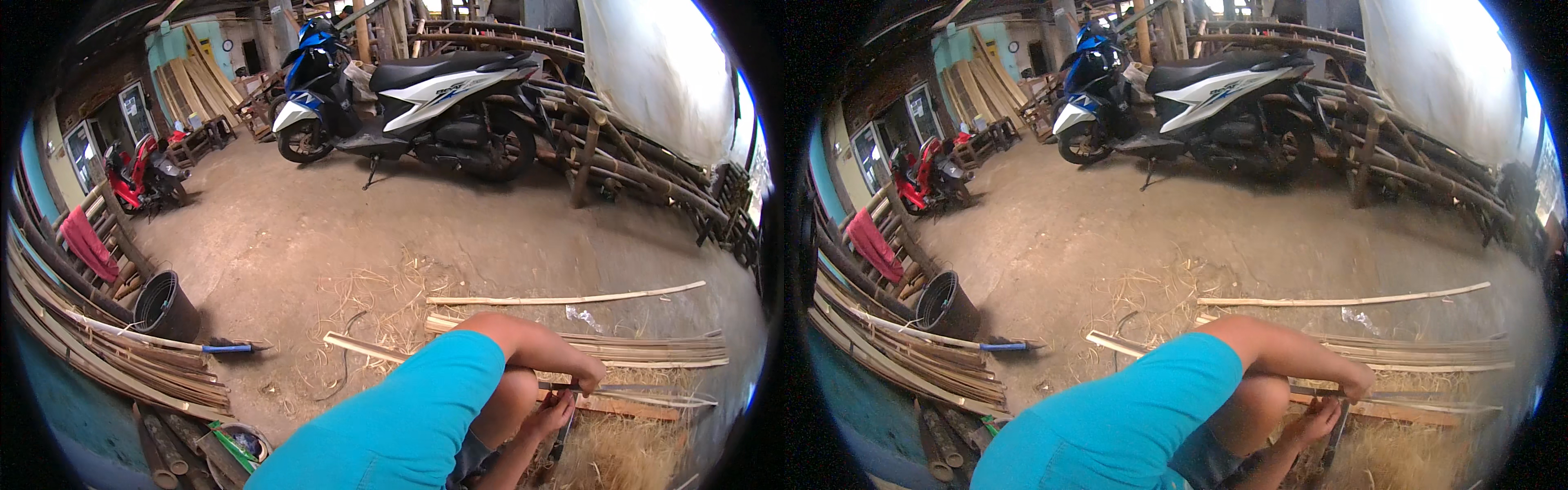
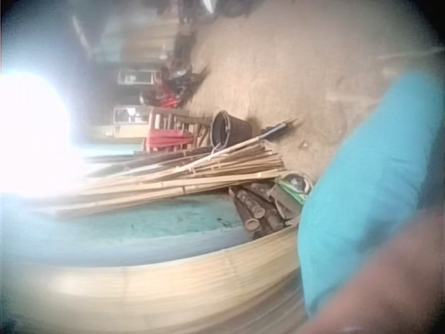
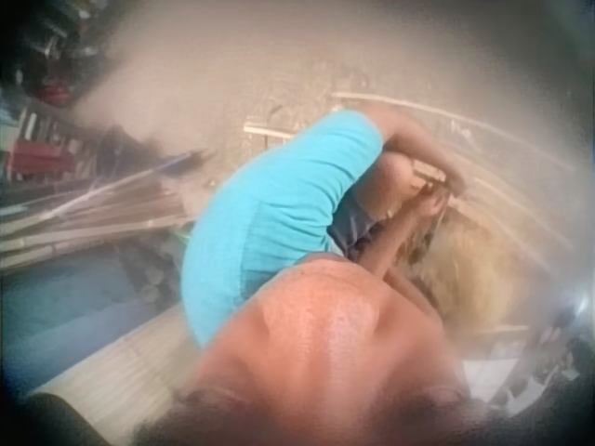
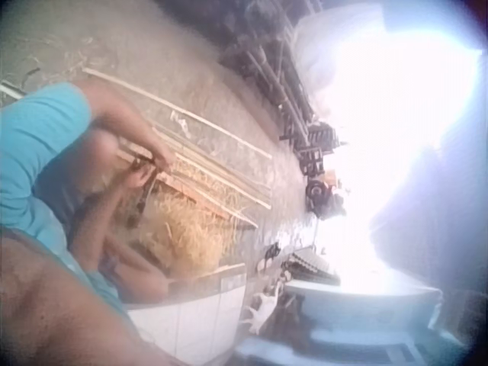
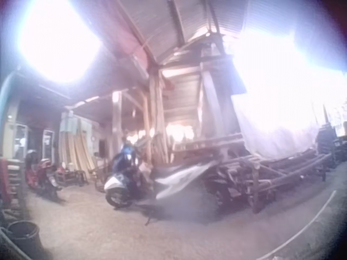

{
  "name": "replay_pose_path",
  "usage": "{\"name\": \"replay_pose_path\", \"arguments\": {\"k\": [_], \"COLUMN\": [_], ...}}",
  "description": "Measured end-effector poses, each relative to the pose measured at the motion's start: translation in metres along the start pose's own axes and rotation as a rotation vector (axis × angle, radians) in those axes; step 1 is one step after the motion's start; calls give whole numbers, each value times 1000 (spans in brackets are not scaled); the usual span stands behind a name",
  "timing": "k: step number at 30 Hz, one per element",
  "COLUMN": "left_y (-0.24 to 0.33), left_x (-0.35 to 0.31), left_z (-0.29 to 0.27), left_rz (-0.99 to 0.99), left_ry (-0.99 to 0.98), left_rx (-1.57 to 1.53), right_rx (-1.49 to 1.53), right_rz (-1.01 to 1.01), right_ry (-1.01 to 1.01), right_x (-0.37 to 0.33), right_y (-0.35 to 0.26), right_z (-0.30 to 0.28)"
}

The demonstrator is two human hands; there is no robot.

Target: The person sits on the floor and uses a knife to shave thin strips from bamboo pieces. They repeatedly scrape the surface of each strip to remove the outer layer, then set the finished pieces aside.

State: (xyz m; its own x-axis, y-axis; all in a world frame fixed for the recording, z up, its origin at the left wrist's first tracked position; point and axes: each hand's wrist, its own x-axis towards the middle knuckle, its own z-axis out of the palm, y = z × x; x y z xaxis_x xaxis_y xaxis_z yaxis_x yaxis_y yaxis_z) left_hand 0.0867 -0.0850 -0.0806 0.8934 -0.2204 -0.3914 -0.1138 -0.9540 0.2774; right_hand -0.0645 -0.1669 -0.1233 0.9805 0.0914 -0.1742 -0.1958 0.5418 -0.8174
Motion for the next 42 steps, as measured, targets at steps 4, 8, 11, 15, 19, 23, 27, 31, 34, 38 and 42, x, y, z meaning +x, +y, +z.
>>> {"name": "replay_pose_path", "arguments": {"k": [4, 8, 11, 15, 19, 23, 27, 31, 34, 38, 42], "left_y": [-6, -31, -9, 5, 3, 6, 6, 2, -1, -4, -1], "left_x": [10, -17, -49, -71, -73, -74, -80, -75, -70, -72, -73], "left_z": [-2, -15, -38, -58, -52, -51, -53, -51, -49, -50, -49], "left_rz": [333, 213, 110, -28, -53, 32, 28, 3, -8, -31, 11], "left_ry": [87, 76, 112, 17, 55, 130, 119, 67, 88, 110, 124], "left_rx": [237, 16, -346, -356, -314, -206, -161, -124, -111, -127, -107], "right_rx": [-44, -151, -169, -46, -9, -323, -746, -768, -723, -642, -559], "right_rz": [-94, -104, -113, -174, -200, -205, -314, -319, -317, -273, -189], "right_ry": [-23, 97, 143, 186, 172, 143, 115, -26, -54, -108, -94], "right_x": [13, -8, -11, -21, -22, -16, -23, -24, -26, -24, -17], "right_y": [5, 4, -11, -14, -12, -12, -29, -32, -30, -22, -22], "right_z": [-13, 14, 15, 23, 23, 9, 13, 11, 12, 7, 4]}}
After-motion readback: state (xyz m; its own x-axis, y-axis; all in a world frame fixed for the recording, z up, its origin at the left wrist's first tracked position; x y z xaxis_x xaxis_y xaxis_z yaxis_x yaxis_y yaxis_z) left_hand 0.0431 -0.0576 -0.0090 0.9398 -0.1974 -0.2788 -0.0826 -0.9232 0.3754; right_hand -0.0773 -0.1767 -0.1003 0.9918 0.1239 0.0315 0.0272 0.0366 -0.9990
